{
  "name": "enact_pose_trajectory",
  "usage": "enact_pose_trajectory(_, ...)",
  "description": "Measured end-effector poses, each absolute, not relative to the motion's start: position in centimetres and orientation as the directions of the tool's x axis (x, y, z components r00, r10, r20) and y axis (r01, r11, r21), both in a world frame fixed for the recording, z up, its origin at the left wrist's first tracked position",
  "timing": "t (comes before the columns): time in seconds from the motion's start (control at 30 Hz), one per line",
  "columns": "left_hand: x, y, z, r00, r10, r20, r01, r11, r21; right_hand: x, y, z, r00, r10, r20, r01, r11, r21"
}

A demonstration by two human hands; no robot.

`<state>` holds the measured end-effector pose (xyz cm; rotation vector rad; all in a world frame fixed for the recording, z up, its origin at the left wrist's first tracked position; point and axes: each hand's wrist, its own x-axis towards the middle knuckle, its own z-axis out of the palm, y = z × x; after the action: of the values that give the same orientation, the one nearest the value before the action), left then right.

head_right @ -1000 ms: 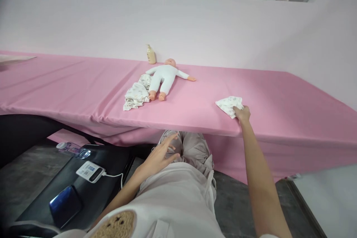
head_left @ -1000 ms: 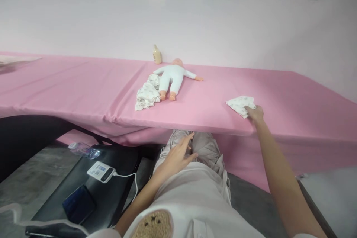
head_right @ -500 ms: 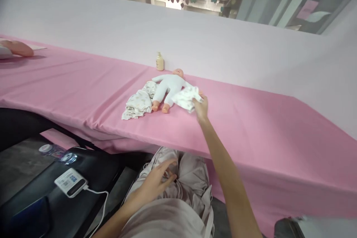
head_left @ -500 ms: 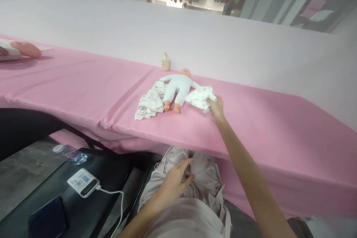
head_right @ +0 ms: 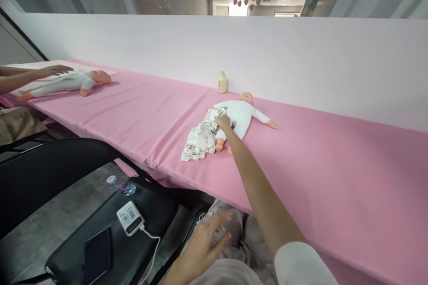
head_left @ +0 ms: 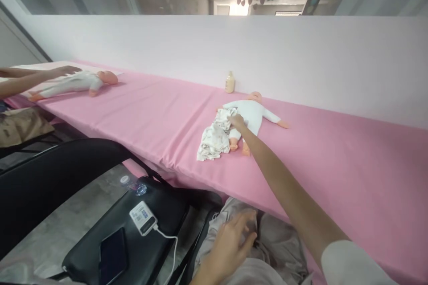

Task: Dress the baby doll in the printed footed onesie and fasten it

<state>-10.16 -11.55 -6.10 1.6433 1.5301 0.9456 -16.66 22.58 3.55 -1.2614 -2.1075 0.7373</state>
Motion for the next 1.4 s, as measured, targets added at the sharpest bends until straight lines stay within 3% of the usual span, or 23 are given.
enact_pose_trajectory(0.13,-12.1,-10.8,-6.9,-0.009,0.999,0.045,0.481,-0.035,0.876,-17.1,23.1,3.0,-0.488,0.857,0.168,0.728,0.505,-0.464)
enact_pose_trajectory(0.23,-13.5,-9.9,-6.8,-0.033,0.998,0.055,0.489,-0.032,0.872,-17.4,23.6,3.6,-0.661,0.728,0.182,0.678,0.683,-0.273)
enact_pose_trajectory(0.33,-14.8,-8.7,-6.0,-0.092,0.987,0.134,0.494,-0.072,0.867,-17.4,24.2,3.0,-0.794,0.604,0.060,0.598,0.796,-0.097)
enact_pose_trajectory(0.43,-16.0,-7.6,-5.1,-0.193,0.954,0.227,0.514,-0.099,0.852,-17.5,25.1,2.2,-0.797,0.603,0.026,0.601,0.797,-0.060)
enact_pose_trajectory(0.63,-18.8,-4.8,-4.4,-0.414,0.843,0.344,0.626,-0.010,0.779,-18.4,27.4,3.2,-0.745,0.657,0.116,0.656,0.753,-0.052)
enact_pose_trajectory(0.73,-20.6,-2.0,-4.1,-0.448,0.763,0.466,0.780,0.078,0.621,-18.0,26.9,2.0,-0.743,0.658,0.121,0.658,0.752,-0.043)
enact_pose_trajectory(0.8,-21.9,0.2,-4.0,-0.383,0.791,0.476,0.869,0.135,0.475,-17.2,25.9,0.6,-0.782,0.615,0.101,0.614,0.788,-0.039)
enact_pose_trajectory(0.87,-23.1,2.1,-4.1,-0.317,0.859,0.401,0.910,0.157,0.384,-15.8,24.8,-0.1,-0.799,0.586,0.133,0.581,0.810,-0.074)
enact_pose_trajectory(1.03,-24.8,4.7,-4.3,-0.275,0.930,0.245,0.922,0.183,0.341,-10.1,21.4,2.2,-0.778,0.558,0.289,0.487,0.826,-0.283)
enact_pose_trajectory(1.1,-25.1,5.2,-4.1,-0.307,0.919,0.248,0.910,0.207,0.359,-6.7,19.3,3.7,-0.799,0.523,0.296,0.408,0.834,-0.372)
enact_pose_trajectory(1.17,-25.4,5.6,-3.7,-0.353,0.893,0.278,0.866,0.200,0.459,-3.0,16.7,4.7,-0.788,0.548,0.280,0.372,0.787,-0.493)
enact_pose_trajectory(1.27,-25.2,5.5,-2.8,-0.540,0.775,0.328,0.695,0.190,0.694,2.0,12.1,4.8,-0.807,0.584,0.092,0.313,0.553,-0.772)
enact_pose_trajectory(1.33,-23.7,4.8,-1.8,-0.682,0.665,0.304,0.531,0.165,0.831,4.2,9.2,3.7,-0.787,0.613,-0.067,0.299,0.284,-0.911)
enact_pose_trajectory(1.4,-20.7,3.9,-0.5,-0.701,0.652,0.289,0.431,0.065,0.900,5.1,6.7,2.2,-0.750,0.651,-0.117,0.156,0.002,-0.988)
